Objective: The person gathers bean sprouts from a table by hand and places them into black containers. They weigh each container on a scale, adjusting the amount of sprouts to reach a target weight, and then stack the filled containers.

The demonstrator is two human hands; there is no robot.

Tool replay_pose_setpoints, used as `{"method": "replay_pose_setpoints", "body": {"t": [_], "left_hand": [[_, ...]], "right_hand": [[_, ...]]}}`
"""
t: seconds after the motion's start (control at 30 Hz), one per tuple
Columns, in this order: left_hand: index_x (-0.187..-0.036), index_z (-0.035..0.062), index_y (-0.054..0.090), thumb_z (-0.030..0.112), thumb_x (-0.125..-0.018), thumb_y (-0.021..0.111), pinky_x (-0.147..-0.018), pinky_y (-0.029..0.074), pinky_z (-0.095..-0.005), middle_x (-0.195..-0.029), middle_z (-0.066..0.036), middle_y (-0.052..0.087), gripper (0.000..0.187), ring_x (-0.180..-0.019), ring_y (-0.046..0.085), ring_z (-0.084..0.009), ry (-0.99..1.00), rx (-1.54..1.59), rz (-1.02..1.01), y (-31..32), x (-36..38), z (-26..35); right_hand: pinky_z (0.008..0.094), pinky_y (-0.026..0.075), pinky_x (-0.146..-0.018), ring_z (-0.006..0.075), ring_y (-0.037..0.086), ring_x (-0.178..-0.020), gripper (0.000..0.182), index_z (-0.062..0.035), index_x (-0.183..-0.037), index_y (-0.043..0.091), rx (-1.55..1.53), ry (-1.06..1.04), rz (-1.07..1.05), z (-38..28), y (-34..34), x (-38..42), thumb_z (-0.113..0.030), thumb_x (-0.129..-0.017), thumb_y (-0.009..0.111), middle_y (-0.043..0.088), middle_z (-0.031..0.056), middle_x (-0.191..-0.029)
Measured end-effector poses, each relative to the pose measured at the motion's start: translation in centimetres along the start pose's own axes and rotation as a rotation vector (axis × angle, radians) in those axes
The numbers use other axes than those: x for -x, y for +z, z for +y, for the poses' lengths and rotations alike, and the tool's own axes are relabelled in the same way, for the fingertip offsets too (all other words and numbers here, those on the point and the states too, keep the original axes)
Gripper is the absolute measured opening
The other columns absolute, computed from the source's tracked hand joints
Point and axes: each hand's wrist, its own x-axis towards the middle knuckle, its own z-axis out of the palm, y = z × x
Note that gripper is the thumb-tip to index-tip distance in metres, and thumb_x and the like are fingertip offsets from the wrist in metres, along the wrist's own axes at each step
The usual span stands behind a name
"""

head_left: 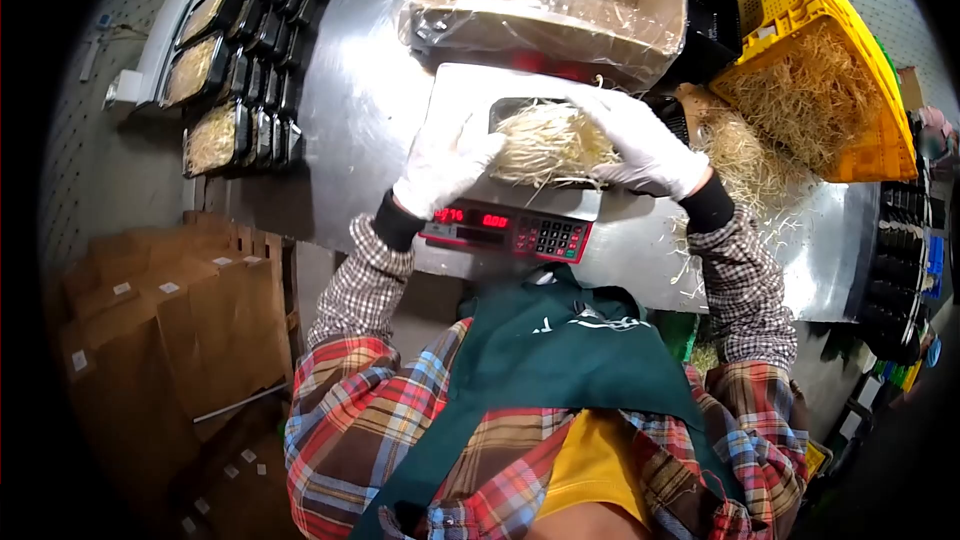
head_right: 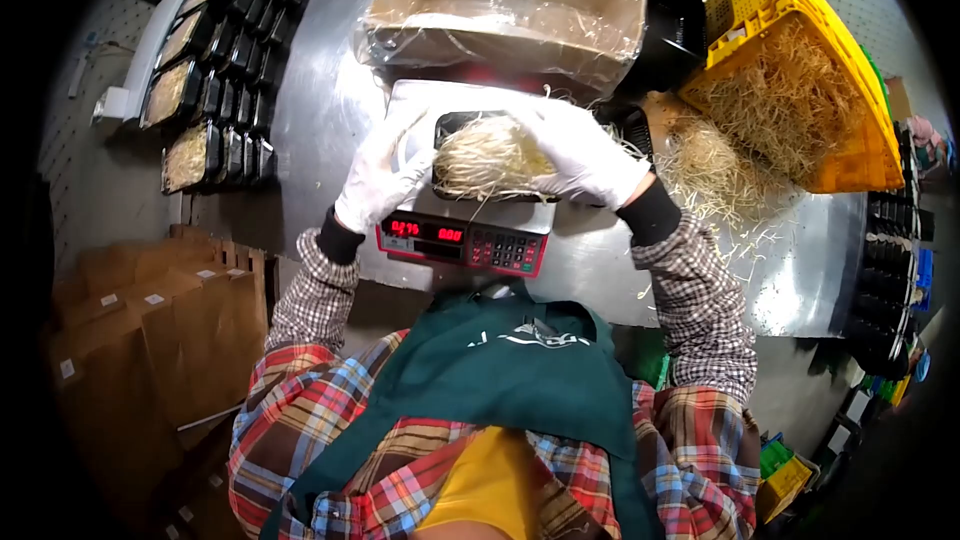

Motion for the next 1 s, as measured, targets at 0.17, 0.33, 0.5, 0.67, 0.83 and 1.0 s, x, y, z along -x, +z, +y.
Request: {"method": "replay_pose_setpoints", "body": {"t": [0.17, 0.33, 0.5, 0.67, 0.83, 1.0], "left_hand": [[-0.15, 0.0021, 0.034, 0.059, -0.063, 0.086, -0.12, 0.02, -0.0506, -0.154, -0.025, 0.031, 0.116, -0.143, 0.027, -0.0434, 0.263, -0.467, 0.007, 1.5, -1.9, 0.8], [-0.149, 0.0058, 0.037, 0.062, -0.06, 0.087, -0.114, 0.034, -0.048, -0.151, -0.021, 0.04, 0.116, -0.137, 0.04, -0.0383, 0.107, -0.458, -0.212, 4.6, -4.2, -1.6], [-0.15, 0.0051, 0.034, 0.041, -0.072, 0.084, -0.115, 0.036, -0.0454, -0.15, -0.02, 0.043, 0.1, -0.139, 0.042, -0.038, 0.311, -0.734, -0.262, 4.2, -5.3, -0.9], [-0.139, 0.0043, 0.043, 0.024, -0.083, 0.075, -0.106, 0.044, -0.0405, -0.134, -0.016, 0.053, 0.068, -0.12, 0.056, -0.0295, 0.413, -0.504, -0.244, 6.8, -4.5, -3.5], [-0.131, 0.0035, 0.05, 0.028, -0.084, 0.073, -0.099, 0.046, -0.0426, -0.128, -0.014, 0.055, 0.057, -0.112, 0.057, -0.026, 0.343, -0.655, -0.261, 6.6, -4.4, -0.3], [-0.131, 0.0003, 0.053, 0.025, -0.078, 0.075, -0.101, 0.045, -0.0438, -0.127, -0.019, 0.054, 0.063, -0.112, 0.054, -0.0314, 0.319, -0.639, -0.182, 7.6, -4.6, -0.9]], "right_hand": [[0.0454, 0.041, -0.109, 0.0401, 0.052, -0.126, 0.106, 0.0023, -0.144, 0.039, 0.26, -0.112, 0.194, 0.2, 2.3, -1.3, -0.034, -0.058, 0.089, 0.051, 0.0258, -0.137], [0.0542, 0.029, -0.116, 0.0398, 0.042, -0.138, 0.114, -0.0009, -0.152, 0.03, 0.334, 0.102, 0.143, -0.7, 5.3, -2.0, -0.04, -0.062, 0.088, 0.044, 0.026, -0.146], [0.0519, 0.033, -0.112, 0.0379, 0.049, -0.127, 0.111, -0.0002, -0.145, 0.037, 0.383, 0.29, -0.093, -0.1, 4.5, -1.4, -0.034, -0.054, 0.092, 0.053, 0.0234, -0.133], [0.0461, 0.055, -0.077, 0.034, 0.069, -0.088, 0.067, 0.0009, -0.13, 0.049, 0.505, 0.386, -0.147, 1.6, 4.0, 0.6, -0.025, -0.075, 0.077, 0.061, 0.019, -0.104], [0.0394, 0.056, -0.062, 0.0309, 0.069, -0.076, 0.02, -0.0001, -0.106, 0.06, 0.472, 0.219, -0.047, 0.7, 3.3, 2.6, -0.013, -0.093, 0.054, 0.066, 0.0168, -0.082], [0.0384, 0.054, -0.064, 0.0296, 0.067, -0.076, 0.019, -0.0017, -0.108, 0.059, 0.453, 0.09, 0.032, 3.2, 3.2, 4.8, -0.012, -0.093, 0.052, 0.064, 0.0146, -0.084]]}}
